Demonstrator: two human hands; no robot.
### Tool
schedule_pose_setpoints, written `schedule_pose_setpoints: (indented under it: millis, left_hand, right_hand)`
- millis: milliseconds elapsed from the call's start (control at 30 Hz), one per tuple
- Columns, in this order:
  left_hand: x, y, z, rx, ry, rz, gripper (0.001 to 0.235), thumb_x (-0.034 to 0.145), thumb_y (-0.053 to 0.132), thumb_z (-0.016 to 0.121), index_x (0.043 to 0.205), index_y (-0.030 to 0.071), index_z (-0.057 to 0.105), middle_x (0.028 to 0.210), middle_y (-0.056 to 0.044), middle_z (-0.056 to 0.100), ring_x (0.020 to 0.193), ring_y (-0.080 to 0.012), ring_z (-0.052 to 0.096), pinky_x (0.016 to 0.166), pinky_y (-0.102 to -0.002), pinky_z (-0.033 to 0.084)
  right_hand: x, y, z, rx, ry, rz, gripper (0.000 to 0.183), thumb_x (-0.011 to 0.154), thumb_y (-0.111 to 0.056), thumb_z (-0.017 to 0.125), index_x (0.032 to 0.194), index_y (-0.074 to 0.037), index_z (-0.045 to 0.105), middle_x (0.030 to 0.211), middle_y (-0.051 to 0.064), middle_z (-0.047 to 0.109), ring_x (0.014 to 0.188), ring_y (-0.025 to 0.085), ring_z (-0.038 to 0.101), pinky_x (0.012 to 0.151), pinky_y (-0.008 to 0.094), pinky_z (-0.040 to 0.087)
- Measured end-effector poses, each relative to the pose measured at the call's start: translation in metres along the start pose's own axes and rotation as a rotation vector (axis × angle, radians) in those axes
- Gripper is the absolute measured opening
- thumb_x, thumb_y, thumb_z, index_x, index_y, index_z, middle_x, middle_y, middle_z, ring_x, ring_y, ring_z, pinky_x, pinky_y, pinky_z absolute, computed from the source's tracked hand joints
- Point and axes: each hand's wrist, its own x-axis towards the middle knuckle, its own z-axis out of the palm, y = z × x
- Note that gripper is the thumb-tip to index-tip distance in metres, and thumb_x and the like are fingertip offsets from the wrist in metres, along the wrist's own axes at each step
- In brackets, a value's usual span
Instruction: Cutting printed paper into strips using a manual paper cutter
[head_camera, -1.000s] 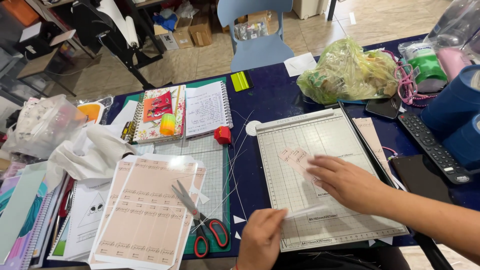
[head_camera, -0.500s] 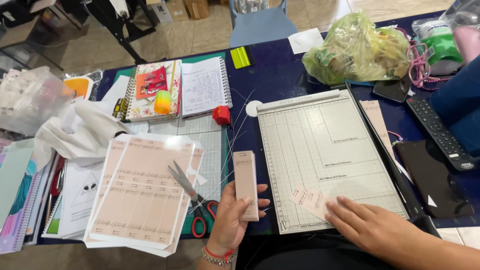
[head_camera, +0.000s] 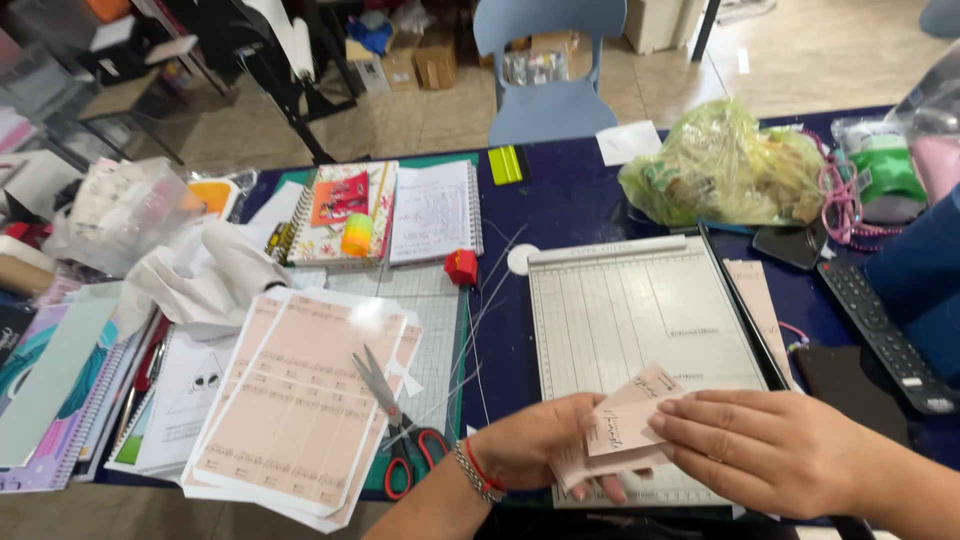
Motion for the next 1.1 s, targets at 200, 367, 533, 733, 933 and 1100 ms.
schedule_pose_setpoints:
  millis: [200,367,533,733,933,1100]
  left_hand:
    - [0.011,0.016,0.009,0.117,0.011,-0.016,0.064,0.104,0.011,0.070,0.155,-0.005,0.034,0.130,-0.035,0.061,0.091,-0.0267,0.077,0.061,-0.022,0.059]
    - [0.026,0.050,-0.020,0.131,0.064,0.081,0.052,0.103,0.003,0.064,0.148,-0.001,0.038,0.135,-0.039,0.057,0.096,-0.0343,0.075,0.067,-0.030,0.065]
    - [0.077,0.154,-0.055,0.566,0.511,0.326,0.054,0.099,0.004,0.056,0.150,0.003,0.037,0.142,-0.029,0.056,0.100,-0.0376,0.074,0.066,-0.034,0.067]
    - [0.165,0.245,-0.141,1.017,0.830,0.339,0.043,0.091,0.006,0.067,0.134,0.011,0.066,0.111,-0.010,0.072,0.080,-0.0203,0.070,0.061,-0.032,0.062]
    - [0.199,0.260,-0.160,1.478,0.878,0.030,0.035,0.090,0.019,0.069,0.123,0.012,0.077,0.106,-0.003,0.074,0.092,-0.0158,0.069,0.076,-0.031,0.056]
    - [0.191,0.249,-0.118,2.230,1.193,-0.183,0.038,0.089,0.046,0.074,0.125,0.034,0.074,0.131,-0.009,0.059,0.125,-0.0331,0.053,0.101,-0.052,0.047]
  right_hand:
    - [-0.033,0.010,0.005,-0.101,-0.122,-0.019,0.032,0.106,-0.016,0.049,0.133,-0.002,0.060,0.140,0.020,0.061,0.126,0.032,0.064,0.100,0.044,0.057]
    - [-0.083,0.019,0.013,-0.213,-0.080,0.365,0.044,0.105,-0.024,0.038,0.144,-0.008,0.052,0.150,0.009,0.056,0.138,0.026,0.056,0.113,0.040,0.045]
    - [-0.116,-0.001,0.054,-0.281,-0.259,0.818,0.060,0.088,-0.018,0.057,0.147,-0.020,0.048,0.128,0.003,0.061,0.102,0.021,0.068,0.084,0.033,0.059]
    - [-0.093,-0.031,0.092,-0.586,-0.409,0.601,0.053,0.095,-0.024,0.047,0.146,-0.008,0.049,0.118,0.018,0.067,0.061,0.021,0.062,0.050,0.035,0.051]
    - [-0.075,-0.051,0.164,0.199,-1.072,0.767,0.070,0.113,-0.015,0.050,0.165,0.000,0.006,0.115,0.042,0.051,0.071,0.043,0.068,0.048,0.051,0.055]
    - [-0.060,-0.044,0.148,0.322,-0.871,0.704,0.068,0.112,-0.011,0.049,0.163,0.008,0.007,0.135,0.052,0.038,0.063,0.042,0.072,0.041,0.048,0.058]
